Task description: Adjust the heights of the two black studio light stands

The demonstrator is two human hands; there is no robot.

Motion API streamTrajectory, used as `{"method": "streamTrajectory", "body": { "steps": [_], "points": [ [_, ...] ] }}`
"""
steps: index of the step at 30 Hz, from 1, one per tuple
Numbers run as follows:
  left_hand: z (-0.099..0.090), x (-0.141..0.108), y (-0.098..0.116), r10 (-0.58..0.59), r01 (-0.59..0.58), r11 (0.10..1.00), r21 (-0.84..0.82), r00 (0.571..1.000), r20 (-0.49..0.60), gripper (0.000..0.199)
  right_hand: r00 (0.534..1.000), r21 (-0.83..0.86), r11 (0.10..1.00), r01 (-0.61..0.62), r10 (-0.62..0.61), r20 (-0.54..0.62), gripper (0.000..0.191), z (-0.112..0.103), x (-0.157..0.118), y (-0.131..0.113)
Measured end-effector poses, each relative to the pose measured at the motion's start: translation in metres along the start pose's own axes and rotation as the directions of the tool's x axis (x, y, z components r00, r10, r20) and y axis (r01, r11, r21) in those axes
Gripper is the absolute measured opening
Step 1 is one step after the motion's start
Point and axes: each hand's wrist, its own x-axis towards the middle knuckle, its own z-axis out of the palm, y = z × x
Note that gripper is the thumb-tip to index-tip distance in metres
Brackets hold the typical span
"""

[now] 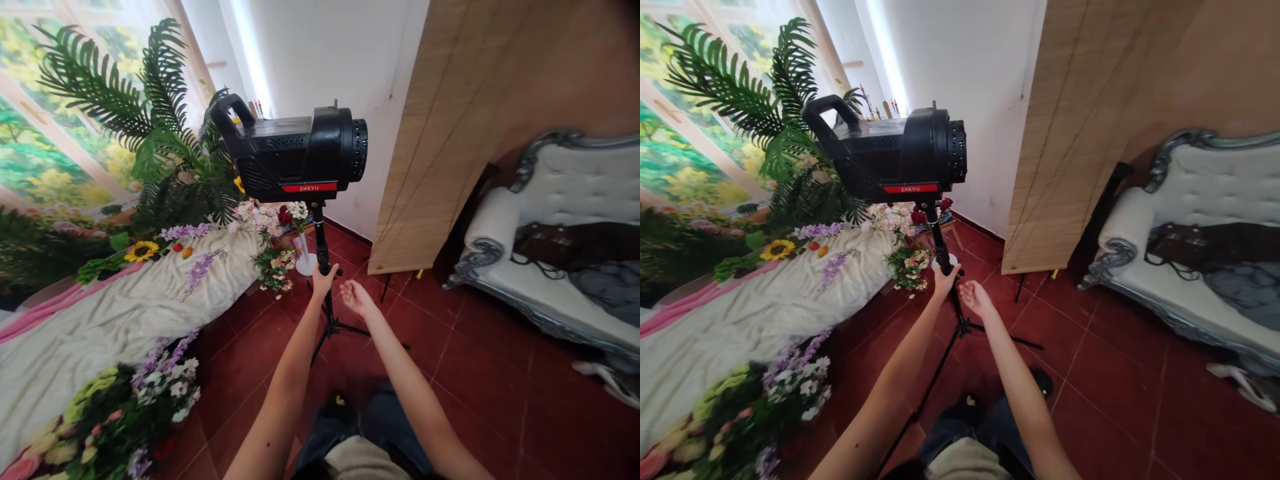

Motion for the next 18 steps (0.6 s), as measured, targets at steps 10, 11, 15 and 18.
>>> {"method": "streamTrajectory", "body": {
  "steps": [10, 11, 15, 18],
  "points": [
    [-0.003, -0.005, 0.004, 0.002, 0.0, 1.0, -0.025, 0.996, 0.086, 0.047, 0.972, -0.449, 0.893, -0.037, -0.071, -0.223, 0.028, -0.101, -0.123, 0.134],
    [-0.003, -0.006, 0.007, 0.019, -0.017, 1.0, -0.022, 0.996, 0.087, 0.046, 0.969, -0.457, 0.888, -0.043, -0.075, -0.236, 0.028, -0.108, -0.133, 0.144],
    [-0.016, -0.034, 0.013, 0.033, -0.033, 0.999, -0.027, 0.999, 0.005, 0.047, 0.955, -0.495, 0.867, -0.052, -0.102, -0.279, 0.029, -0.132, -0.166, 0.172],
    [-0.052, -0.107, -0.005, -0.212, 0.211, 0.977, -0.035, 0.977, -0.036, 0.041, 0.957, -0.517, 0.855, -0.036, -0.12, -0.264, 0.029, -0.146, -0.187, 0.18]
  ]
}}
